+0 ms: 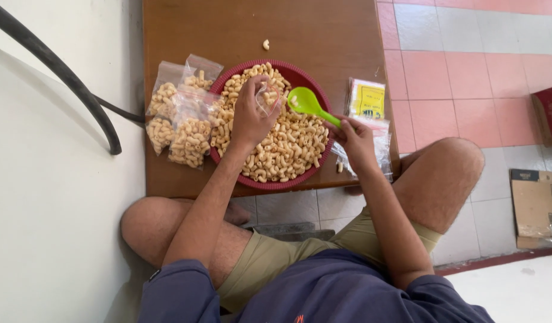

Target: The person uses a green spoon to scoop cashew nuts from a red basket into small clear plastic bags, then seals the bags by hand.

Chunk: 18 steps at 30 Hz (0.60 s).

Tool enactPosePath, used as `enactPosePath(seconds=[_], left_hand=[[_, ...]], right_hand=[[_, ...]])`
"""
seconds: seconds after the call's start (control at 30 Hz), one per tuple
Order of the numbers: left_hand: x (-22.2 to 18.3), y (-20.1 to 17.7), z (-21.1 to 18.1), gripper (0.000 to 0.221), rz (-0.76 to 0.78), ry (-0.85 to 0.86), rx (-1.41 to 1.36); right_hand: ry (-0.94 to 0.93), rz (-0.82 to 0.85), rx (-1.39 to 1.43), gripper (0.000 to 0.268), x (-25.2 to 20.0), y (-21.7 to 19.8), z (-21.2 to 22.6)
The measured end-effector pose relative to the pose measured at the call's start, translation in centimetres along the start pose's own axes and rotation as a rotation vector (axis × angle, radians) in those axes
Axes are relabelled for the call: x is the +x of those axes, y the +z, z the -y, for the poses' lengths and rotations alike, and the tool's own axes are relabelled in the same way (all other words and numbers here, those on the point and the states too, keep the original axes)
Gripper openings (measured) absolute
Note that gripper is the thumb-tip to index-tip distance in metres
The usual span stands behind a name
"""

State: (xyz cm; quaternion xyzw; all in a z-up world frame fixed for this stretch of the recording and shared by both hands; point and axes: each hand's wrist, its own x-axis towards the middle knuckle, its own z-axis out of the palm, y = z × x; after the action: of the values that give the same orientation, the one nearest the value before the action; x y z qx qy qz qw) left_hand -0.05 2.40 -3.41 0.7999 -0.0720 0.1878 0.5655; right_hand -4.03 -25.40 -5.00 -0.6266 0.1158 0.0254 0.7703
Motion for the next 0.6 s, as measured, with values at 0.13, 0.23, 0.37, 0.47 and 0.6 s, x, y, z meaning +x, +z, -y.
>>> enactPosePath(seconds=[0.13, 0.23, 0.37, 0.47, 0.6], left_hand=[[-0.4, 0.1, 0.1, 0.058, -0.007, 0.029, 0.026], [0.0, -0.1, -0.3, 0.053, 0.084, -0.05, -0.001], [0.0, -0.3, -0.7, 0.053, 0.106, -0.084, -0.046], [0.0, -0.4, -1.0, 0.055, 0.115, -0.098, -0.078], [0.0, -0.4, -0.8, 0.056, 0.119, -0.068, -0.047]], right_hand=[[0.003, -0.011, 0.063, 0.035, -1.3, 0.6, 2.8], [-0.024, 0.009, -0.057, 0.029, -3.0, 2.9, 7.0], [-0.239, 0.068, -0.258, 0.032, -5.5, 5.2, 9.9], [-0.416, 0.149, -0.367, 0.032, -6.3, 5.9, 10.1], [-0.719, 0.244, -0.689, 0.027, -7.3, 6.4, 10.0]])
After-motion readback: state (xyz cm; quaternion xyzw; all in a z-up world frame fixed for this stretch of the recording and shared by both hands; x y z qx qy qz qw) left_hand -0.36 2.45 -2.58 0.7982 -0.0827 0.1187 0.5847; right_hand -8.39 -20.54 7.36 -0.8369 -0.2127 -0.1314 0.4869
